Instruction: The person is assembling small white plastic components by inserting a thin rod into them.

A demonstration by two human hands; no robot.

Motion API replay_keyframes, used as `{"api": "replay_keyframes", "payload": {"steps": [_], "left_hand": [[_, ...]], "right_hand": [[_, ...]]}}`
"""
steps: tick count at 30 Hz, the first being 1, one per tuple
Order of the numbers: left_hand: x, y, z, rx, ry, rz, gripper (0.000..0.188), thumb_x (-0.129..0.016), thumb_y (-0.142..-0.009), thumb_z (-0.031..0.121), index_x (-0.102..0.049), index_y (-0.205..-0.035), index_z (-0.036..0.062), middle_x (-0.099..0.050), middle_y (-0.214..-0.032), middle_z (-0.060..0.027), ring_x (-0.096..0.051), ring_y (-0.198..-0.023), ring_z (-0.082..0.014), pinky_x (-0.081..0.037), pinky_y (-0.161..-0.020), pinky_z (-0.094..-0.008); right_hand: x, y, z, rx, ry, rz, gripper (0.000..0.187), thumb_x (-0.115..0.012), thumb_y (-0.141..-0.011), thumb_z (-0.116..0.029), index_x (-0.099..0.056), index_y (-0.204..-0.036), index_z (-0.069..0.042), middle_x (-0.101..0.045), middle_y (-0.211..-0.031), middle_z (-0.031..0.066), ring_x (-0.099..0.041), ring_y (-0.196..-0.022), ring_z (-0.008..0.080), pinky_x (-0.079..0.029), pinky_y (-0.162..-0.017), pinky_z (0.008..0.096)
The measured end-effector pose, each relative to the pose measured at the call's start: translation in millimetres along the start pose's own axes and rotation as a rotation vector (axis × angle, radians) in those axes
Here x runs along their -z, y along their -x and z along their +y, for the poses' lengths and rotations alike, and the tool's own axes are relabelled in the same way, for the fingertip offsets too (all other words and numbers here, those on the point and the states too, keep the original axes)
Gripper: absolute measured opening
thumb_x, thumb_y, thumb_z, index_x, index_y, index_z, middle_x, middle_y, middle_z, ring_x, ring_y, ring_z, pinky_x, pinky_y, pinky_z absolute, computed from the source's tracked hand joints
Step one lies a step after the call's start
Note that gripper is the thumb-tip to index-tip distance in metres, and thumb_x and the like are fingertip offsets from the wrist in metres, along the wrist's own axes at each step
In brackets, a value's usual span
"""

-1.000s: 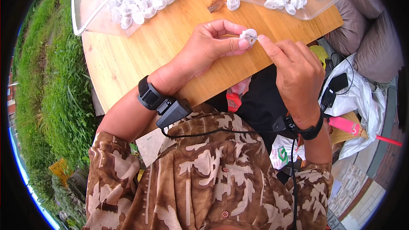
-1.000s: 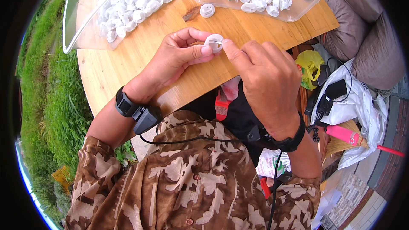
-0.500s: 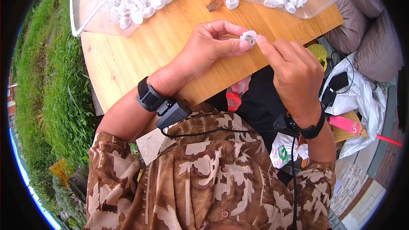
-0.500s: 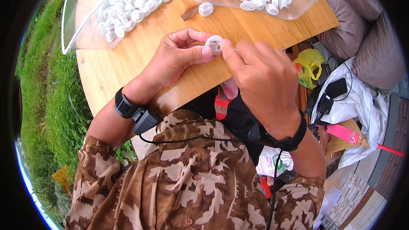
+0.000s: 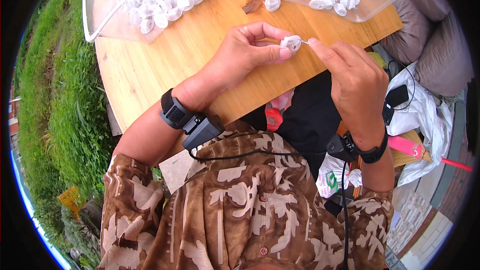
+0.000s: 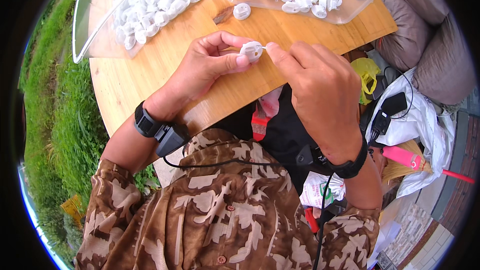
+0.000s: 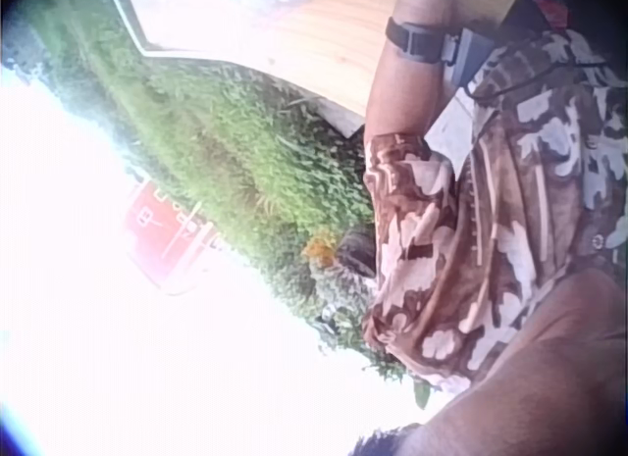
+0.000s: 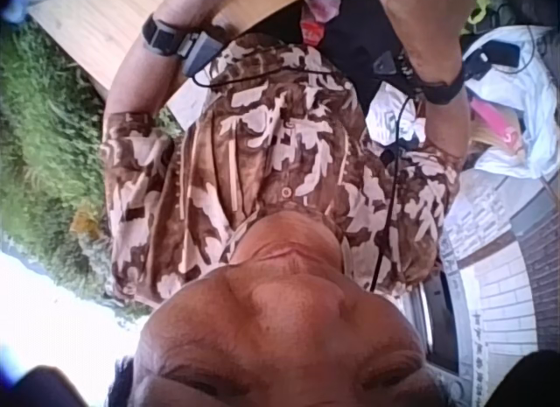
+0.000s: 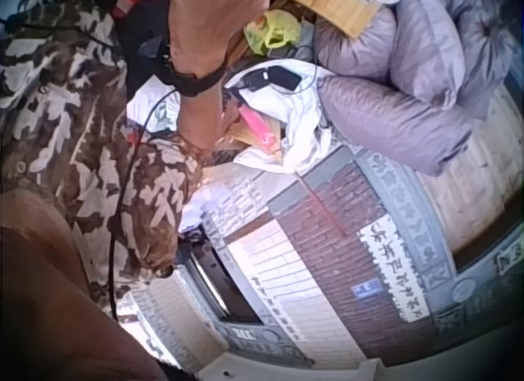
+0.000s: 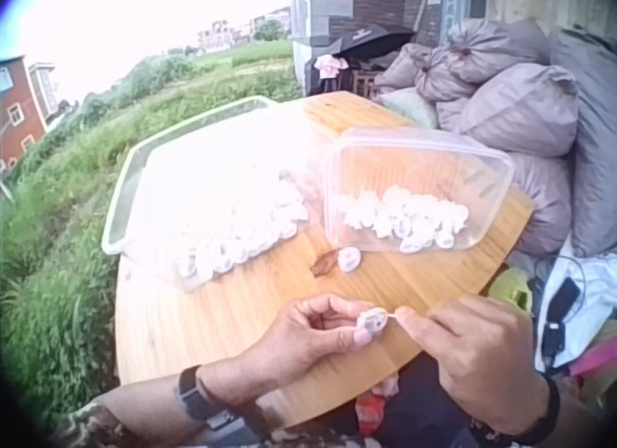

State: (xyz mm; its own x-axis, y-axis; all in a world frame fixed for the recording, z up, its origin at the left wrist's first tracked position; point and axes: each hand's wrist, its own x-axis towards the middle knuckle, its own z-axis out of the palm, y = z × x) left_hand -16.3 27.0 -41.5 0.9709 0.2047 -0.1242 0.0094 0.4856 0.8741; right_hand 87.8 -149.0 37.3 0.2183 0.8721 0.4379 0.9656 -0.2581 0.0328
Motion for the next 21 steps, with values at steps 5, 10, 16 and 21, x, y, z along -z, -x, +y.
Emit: {"api": "replay_keyframes", "payload": {"steps": [5, 10, 16, 21], "left_hand": [[-1.0, -0.1, 1.0, 0.003, -0.005, 0.004, 0.021, -0.068, -0.084, 0.004, -0.061, -0.103, 0.0004, -0.065, -0.104, -0.0078, -0.063, -0.093, -0.0128, -0.052, -0.087, -0.0275], [-0.6, 0.0, -0.8, -0.004, -0.019, -0.005, 0.022, -0.067, -0.084, 0.003, -0.061, -0.104, -0.0003, -0.065, -0.104, -0.0087, -0.063, -0.094, -0.013, -0.052, -0.088, -0.027], [-0.7, 0.1, -3.0, -0.015, -0.015, 0.001, 0.019, -0.067, -0.083, 0.001, -0.062, -0.102, -0.0009, -0.066, -0.102, -0.0087, -0.063, -0.091, -0.0124, -0.052, -0.087, -0.0271], [-0.6, 1.8, -0.9, 0.011, -0.015, 0.021, 0.019, -0.069, -0.082, 0.003, -0.063, -0.1, -0.0004, -0.066, -0.1, -0.008, -0.063, -0.09, -0.0122, -0.053, -0.084, -0.0278]], "right_hand": [[0.9, -1.6, -4.3, 0.016, -0.012, -0.052, 0.037, -0.058, -0.072, 0.003, -0.069, -0.103, -0.012, -0.058, -0.075, 0.0044, -0.058, -0.068, 0.0223, -0.046, -0.058, 0.0346], [-4.1, -1.9, -5.1, 0.031, -0.014, -0.047, 0.035, -0.057, -0.072, 0.001, -0.069, -0.102, -0.012, -0.055, -0.073, 0.0042, -0.056, -0.066, 0.0221, -0.045, -0.058, 0.0348], [-1.1, -1.5, -10.5, 0.048, 0.029, -0.1, 0.034, -0.056, -0.072, -0.001, -0.069, -0.102, -0.01, -0.055, -0.072, 0.0046, -0.055, -0.065, 0.0225, -0.044, -0.057, 0.0345], [-3.4, -1.7, -3.4, 0.072, 0.006, -0.073, 0.035, -0.056, -0.072, 0.0, -0.069, -0.102, -0.011, -0.057, -0.073, 0.0037, -0.057, -0.065, 0.0214, -0.045, -0.057, 0.0335]]}}
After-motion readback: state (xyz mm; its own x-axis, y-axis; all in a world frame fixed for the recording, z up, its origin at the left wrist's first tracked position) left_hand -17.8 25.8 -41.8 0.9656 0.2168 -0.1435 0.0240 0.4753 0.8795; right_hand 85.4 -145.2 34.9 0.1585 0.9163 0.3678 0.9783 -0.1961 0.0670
